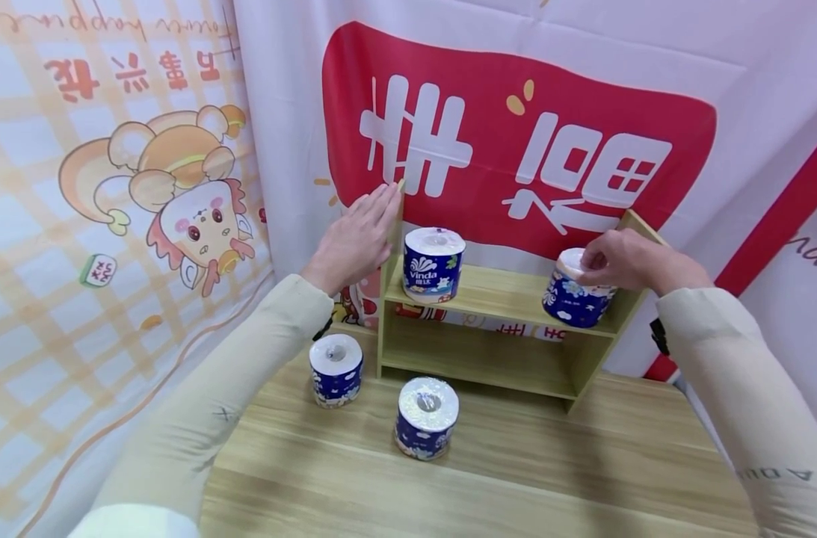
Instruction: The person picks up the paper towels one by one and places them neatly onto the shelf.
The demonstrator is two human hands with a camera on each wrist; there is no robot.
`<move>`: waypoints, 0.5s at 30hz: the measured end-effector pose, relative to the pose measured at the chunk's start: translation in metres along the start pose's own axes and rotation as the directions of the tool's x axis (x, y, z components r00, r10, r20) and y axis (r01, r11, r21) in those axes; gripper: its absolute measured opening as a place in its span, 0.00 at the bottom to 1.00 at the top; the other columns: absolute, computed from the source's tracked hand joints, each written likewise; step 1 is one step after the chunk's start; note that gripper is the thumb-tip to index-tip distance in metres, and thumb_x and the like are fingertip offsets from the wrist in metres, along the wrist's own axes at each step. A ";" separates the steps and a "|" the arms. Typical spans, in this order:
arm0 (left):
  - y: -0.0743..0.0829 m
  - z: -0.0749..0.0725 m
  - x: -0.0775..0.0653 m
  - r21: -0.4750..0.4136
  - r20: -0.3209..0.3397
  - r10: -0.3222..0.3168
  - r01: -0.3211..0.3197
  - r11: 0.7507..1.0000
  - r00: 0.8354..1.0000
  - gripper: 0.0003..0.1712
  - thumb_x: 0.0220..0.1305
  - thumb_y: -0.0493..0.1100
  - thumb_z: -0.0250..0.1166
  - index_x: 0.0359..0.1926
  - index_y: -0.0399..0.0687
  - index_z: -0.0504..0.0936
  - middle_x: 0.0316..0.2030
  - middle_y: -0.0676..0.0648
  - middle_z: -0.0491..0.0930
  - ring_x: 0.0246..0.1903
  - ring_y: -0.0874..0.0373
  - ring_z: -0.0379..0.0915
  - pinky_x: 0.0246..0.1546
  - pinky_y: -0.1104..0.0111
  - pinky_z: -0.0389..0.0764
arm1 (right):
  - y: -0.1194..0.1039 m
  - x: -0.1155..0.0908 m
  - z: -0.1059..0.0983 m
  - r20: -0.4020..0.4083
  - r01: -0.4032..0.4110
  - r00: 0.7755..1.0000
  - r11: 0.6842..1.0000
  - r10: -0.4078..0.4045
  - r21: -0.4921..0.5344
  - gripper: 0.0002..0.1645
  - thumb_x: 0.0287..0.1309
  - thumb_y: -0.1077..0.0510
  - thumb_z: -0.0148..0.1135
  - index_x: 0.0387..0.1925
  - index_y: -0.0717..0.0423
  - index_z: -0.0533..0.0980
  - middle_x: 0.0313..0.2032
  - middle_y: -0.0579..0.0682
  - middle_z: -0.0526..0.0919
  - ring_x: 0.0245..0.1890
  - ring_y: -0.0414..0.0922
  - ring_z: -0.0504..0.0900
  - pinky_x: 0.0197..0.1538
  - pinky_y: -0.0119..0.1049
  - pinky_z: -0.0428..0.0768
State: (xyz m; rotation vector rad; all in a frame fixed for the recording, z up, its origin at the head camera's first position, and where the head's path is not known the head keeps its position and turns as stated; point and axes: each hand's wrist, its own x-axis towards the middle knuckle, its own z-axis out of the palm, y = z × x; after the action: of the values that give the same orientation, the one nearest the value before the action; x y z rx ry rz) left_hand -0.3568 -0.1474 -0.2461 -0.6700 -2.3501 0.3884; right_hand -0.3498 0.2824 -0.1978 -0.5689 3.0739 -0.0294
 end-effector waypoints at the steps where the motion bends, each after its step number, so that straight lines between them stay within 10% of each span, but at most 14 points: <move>1: 0.000 0.000 0.000 -0.004 0.000 0.000 0.000 1.000 1.000 0.48 0.67 0.52 0.56 0.76 0.40 0.40 0.77 0.40 0.45 0.76 0.45 0.43 0.75 0.57 0.54 | 0.000 -0.001 0.000 -0.003 -0.002 1.000 1.000 0.002 0.001 0.26 0.50 0.42 0.71 0.48 0.53 0.82 0.44 0.52 0.85 0.42 0.47 0.80 0.47 0.49 0.85; 15: 0.000 0.000 0.001 -0.038 0.007 -0.012 0.012 0.999 1.000 0.49 0.65 0.52 0.59 0.76 0.40 0.42 0.77 0.41 0.44 0.76 0.45 0.42 0.75 0.56 0.55 | -0.005 -0.012 -0.017 -0.050 -0.022 0.999 1.000 0.022 -0.005 0.36 0.46 0.38 0.72 0.53 0.54 0.79 0.52 0.59 0.81 0.52 0.57 0.77 0.47 0.55 0.84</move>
State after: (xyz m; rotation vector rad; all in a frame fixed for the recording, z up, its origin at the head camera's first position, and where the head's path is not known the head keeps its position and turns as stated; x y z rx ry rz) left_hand -0.3575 -0.1473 -0.2456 -0.6735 -2.3717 0.3421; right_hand -0.3371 0.2822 -0.1804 -0.5427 3.1289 -0.0350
